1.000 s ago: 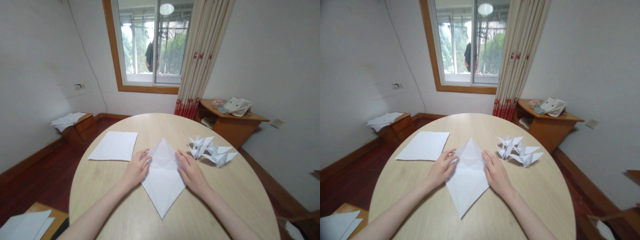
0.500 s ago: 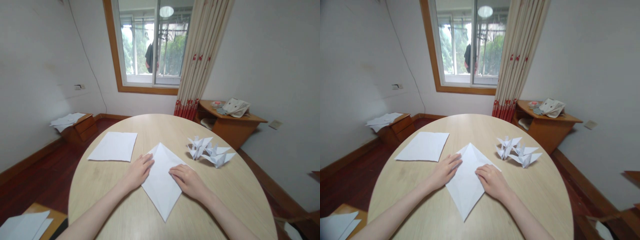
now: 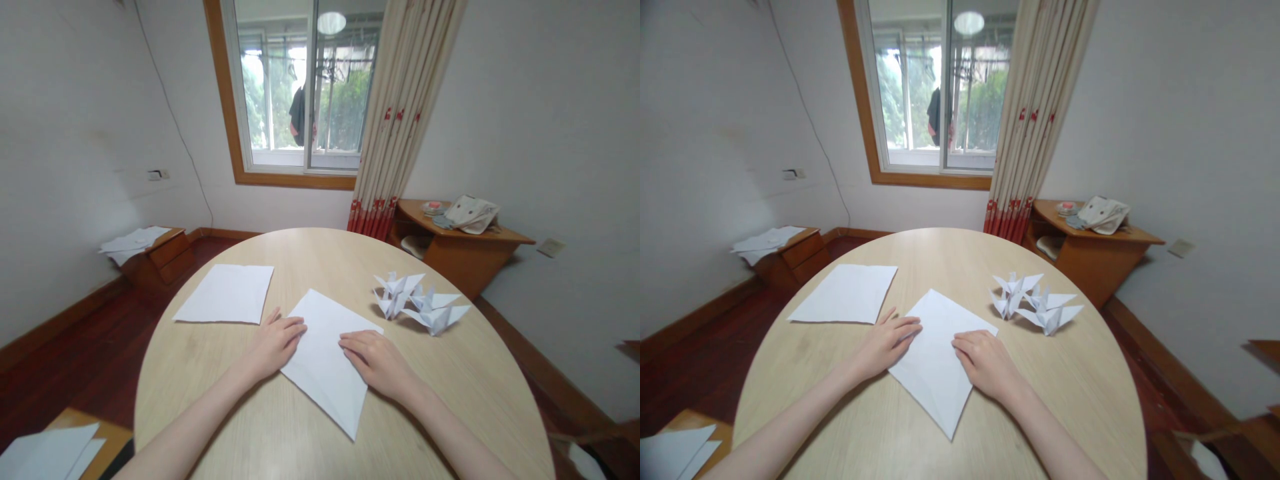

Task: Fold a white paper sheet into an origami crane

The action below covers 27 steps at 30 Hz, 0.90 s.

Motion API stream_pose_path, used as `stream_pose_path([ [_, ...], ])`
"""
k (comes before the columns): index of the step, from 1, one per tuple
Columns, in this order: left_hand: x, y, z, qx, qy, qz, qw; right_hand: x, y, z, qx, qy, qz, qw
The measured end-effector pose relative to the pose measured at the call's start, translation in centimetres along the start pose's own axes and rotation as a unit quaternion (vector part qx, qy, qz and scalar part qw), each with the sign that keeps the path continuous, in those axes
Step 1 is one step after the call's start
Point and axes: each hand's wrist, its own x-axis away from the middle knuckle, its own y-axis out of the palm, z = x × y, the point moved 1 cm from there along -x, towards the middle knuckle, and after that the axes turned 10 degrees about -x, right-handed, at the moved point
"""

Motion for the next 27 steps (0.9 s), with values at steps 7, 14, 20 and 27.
stream_pose_path([
  [7,-0.1,-0.2,-0.1,-0.006,0.008,0.037,0.999,0.1,0.2,0.4,0.004,-0.005,-0.004,1.000],
  [14,-0.1,-0.7,0.0,0.003,0.019,0.087,0.996,0.0,0.2,0.4,0.007,-0.009,-0.021,1.000],
  [20,0.2,-1.2,0.3,-0.005,-0.022,0.072,0.997,0.0,-0.1,0.1,0.010,0.014,-0.045,0.999],
  [27,0.3,-2.2,1.2,0.051,-0.017,0.014,0.998,0.0,-0.2,-0.2,0.003,0.040,-0.086,0.995],
])
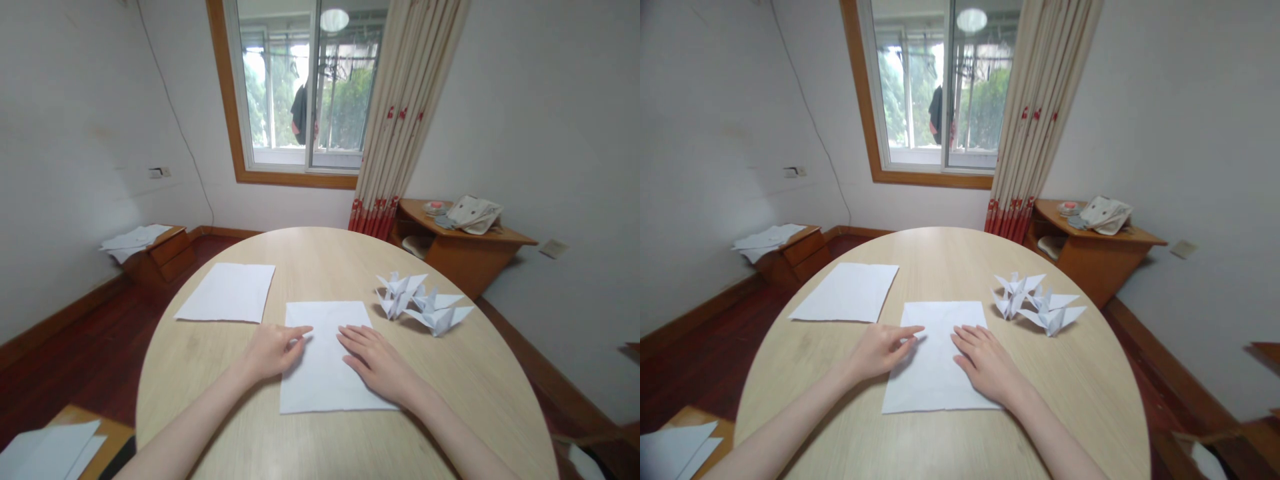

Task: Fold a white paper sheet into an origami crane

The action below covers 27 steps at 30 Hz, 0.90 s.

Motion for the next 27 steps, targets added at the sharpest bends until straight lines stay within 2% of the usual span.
stream_pose_path([
  [4,0.0,-0.3,0.2,0.017,0.020,-0.012,1.000,-0.1,0.3,0.3,0.000,-0.009,-0.017,1.000],
  [10,0.1,-0.7,0.5,0.084,0.039,-0.029,0.995,-0.2,1.2,1.0,0.047,-0.041,-0.008,0.998],
  [18,0.2,-0.9,1.0,0.172,0.016,-0.100,0.980,-0.7,1.8,2.1,0.116,-0.029,0.075,0.990],
  [22,0.2,-0.8,1.0,0.193,0.008,-0.124,0.973,-0.8,2.2,2.8,0.102,-0.011,0.113,0.988],
  [27,0.3,-0.3,1.1,0.216,0.002,-0.139,0.966,-0.9,2.9,3.5,0.065,0.017,0.121,0.990],
])
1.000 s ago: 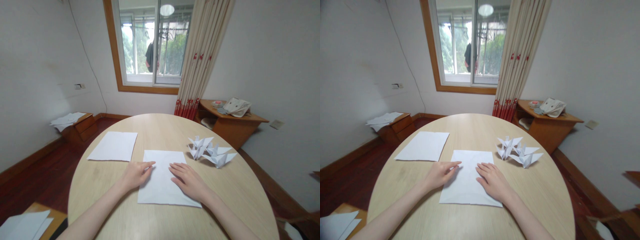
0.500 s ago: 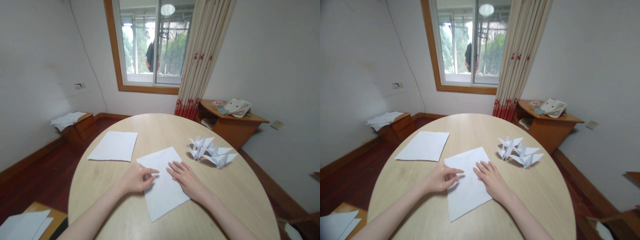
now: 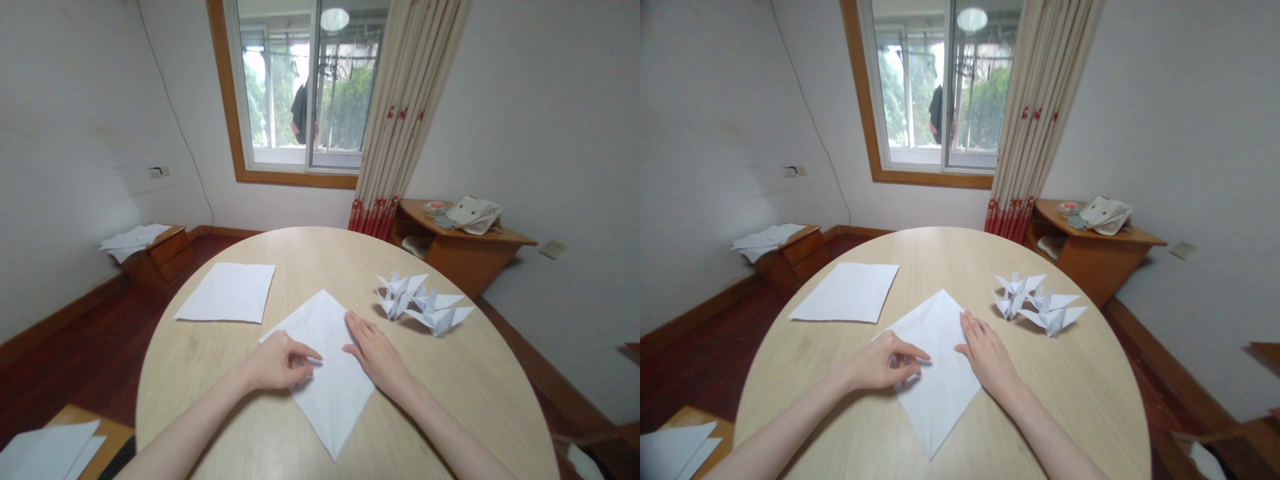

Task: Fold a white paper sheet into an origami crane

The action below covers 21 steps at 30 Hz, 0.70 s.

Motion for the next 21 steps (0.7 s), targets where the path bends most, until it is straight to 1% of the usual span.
stream_pose_path([
  [2,-0.1,0.3,-0.2,-0.020,0.013,0.032,0.999,0.0,0.0,0.1,-0.015,0.005,-0.004,1.000],
  [3,-0.2,0.3,-0.4,-0.045,0.019,0.066,0.997,-0.1,0.0,0.1,-0.023,0.005,-0.005,1.000],
  [5,-0.3,0.4,-0.9,-0.105,0.037,0.133,0.985,-0.1,-0.2,0.0,-0.039,0.002,-0.006,0.999],
  [7,-0.5,0.4,-1.6,-0.161,0.029,0.170,0.972,-0.1,-0.4,0.0,-0.055,-0.002,-0.005,0.998],
  [9,-0.8,0.4,-2.2,-0.211,0.017,0.184,0.960,-0.1,-0.5,0.0,-0.069,-0.005,0.000,0.998],
  [11,-1.0,0.4,-2.9,-0.253,-0.011,0.201,0.946,-0.1,-0.4,0.0,-0.079,-0.004,0.004,0.997],
  [13,-1.2,0.6,-3.5,-0.258,-0.033,0.193,0.946,-0.1,-0.4,0.0,-0.083,-0.003,0.006,0.997],
  [18,-1.3,1.3,-4.5,-0.201,-0.066,0.166,0.963,-0.1,-0.3,0.2,-0.095,-0.005,0.022,0.995],
  [21,-1.3,1.7,-4.7,-0.149,-0.063,0.165,0.973,-0.1,-0.4,0.1,-0.108,-0.008,0.037,0.993],
])
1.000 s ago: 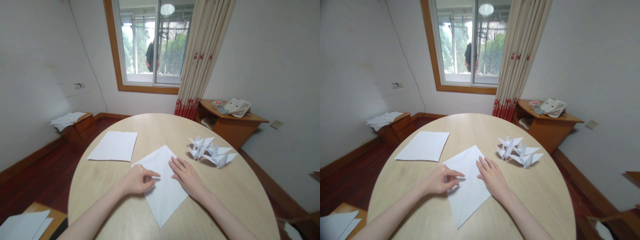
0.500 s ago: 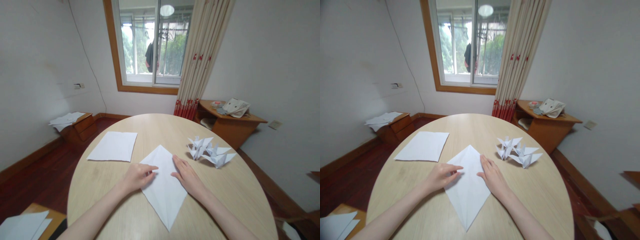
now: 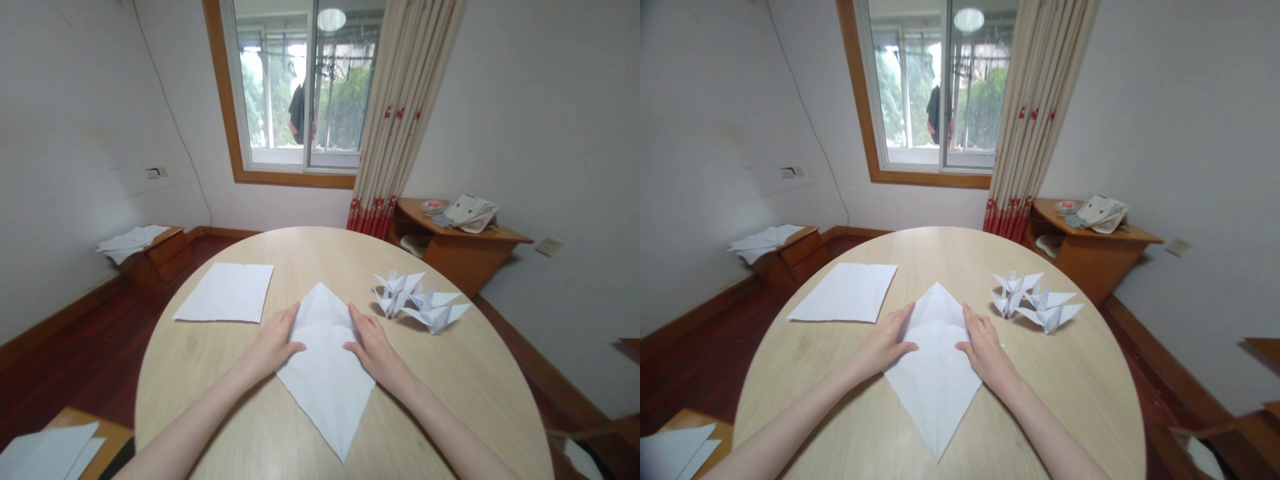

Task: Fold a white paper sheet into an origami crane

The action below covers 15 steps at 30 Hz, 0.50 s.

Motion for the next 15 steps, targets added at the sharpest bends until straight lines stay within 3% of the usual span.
stream_pose_path([
  [5,-0.1,0.0,0.2,0.045,-0.015,-0.007,0.999,-0.1,-0.2,-0.2,-0.009,-0.016,0.035,0.999],
  [15,-0.2,-1.0,1.1,0.031,0.012,0.010,0.999,-0.1,-0.4,-0.9,0.036,-0.016,0.067,0.997],
])
